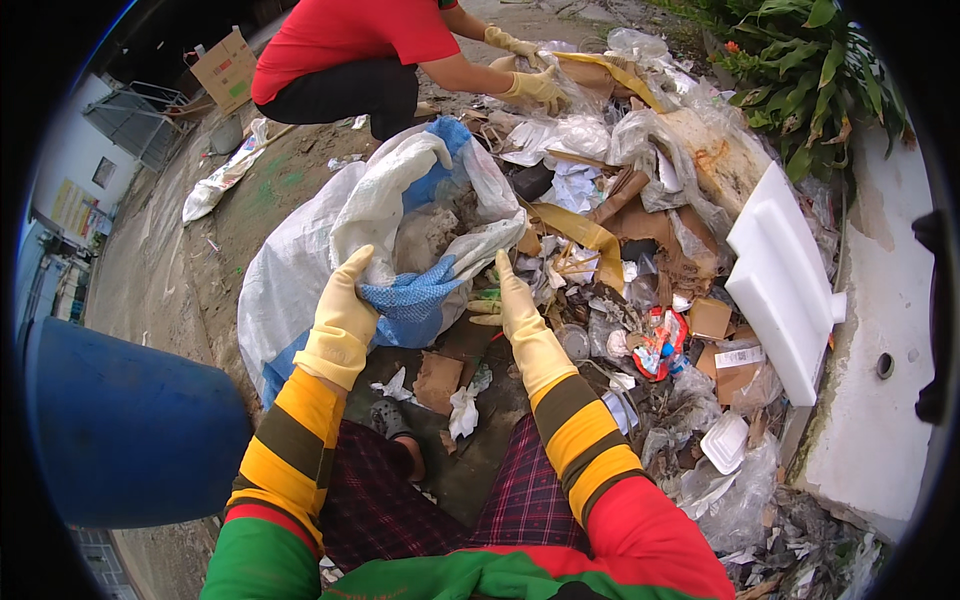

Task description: The person sorts recyclable materials from a pile of mixed waste, picking up items like plastic bottles and cardboard and placing them into a large white sack. A coworker assists by sorting nearby and occasionally handing items to the person.

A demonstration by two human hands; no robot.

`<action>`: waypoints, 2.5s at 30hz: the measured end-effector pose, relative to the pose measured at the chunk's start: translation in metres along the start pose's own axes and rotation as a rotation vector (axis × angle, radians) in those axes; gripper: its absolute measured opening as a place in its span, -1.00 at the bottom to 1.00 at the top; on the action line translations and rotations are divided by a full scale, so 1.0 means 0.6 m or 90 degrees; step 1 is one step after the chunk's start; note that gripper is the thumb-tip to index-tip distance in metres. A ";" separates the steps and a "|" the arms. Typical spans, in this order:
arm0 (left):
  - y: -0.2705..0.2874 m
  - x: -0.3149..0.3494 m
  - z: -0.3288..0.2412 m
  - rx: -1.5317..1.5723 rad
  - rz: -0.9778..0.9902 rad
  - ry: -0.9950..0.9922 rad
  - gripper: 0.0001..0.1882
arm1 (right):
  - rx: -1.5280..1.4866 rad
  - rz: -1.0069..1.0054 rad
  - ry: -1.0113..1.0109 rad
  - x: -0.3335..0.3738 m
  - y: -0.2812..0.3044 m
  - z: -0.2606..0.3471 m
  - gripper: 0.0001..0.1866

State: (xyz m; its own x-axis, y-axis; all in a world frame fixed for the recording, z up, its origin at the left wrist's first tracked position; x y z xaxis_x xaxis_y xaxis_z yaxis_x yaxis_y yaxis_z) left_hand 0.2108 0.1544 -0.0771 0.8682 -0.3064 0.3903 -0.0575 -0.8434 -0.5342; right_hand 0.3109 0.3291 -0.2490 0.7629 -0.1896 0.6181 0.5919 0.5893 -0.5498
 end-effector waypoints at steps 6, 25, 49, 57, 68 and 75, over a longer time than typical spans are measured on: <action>0.046 -0.016 0.022 -0.166 -0.047 -0.067 -0.41 | 0.014 -0.067 0.147 -0.083 -0.045 0.000 -0.35; 0.039 -0.055 -0.077 0.159 -0.041 -0.024 -0.57 | -0.011 -0.102 0.117 0.035 -0.059 0.048 -0.84; 0.059 -0.082 -0.051 0.180 -0.002 0.004 -0.53 | -0.002 -0.017 0.092 0.048 -0.053 0.036 -0.77; 0.069 -0.092 -0.042 0.199 0.044 0.015 -0.55 | 0.053 -0.030 0.101 0.050 -0.042 0.032 -0.76; 0.045 -0.057 -0.041 0.221 0.048 0.022 -0.56 | 0.046 -0.060 0.087 0.040 -0.026 0.023 -0.87; 0.043 -0.049 -0.043 0.245 0.022 0.007 -0.57 | 0.060 -0.051 0.083 0.039 -0.023 0.020 -0.87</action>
State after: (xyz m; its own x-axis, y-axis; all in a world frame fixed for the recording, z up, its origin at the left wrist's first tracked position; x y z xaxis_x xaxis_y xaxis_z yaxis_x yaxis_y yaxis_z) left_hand 0.1712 0.1299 -0.0830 0.8635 -0.3385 0.3739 0.1044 -0.6053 -0.7892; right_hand 0.3176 0.3257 -0.2202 0.7452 -0.3360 0.5760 0.6300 0.6379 -0.4429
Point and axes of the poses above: each hand's wrist, its own x-axis away from the middle knuckle, its own y-axis out of the back of the hand, z = x × y, the point moved 7 cm from there along -x, towards the middle knuckle, and after that the axes turned 7 degrees about -y, right-handed, at the moved point
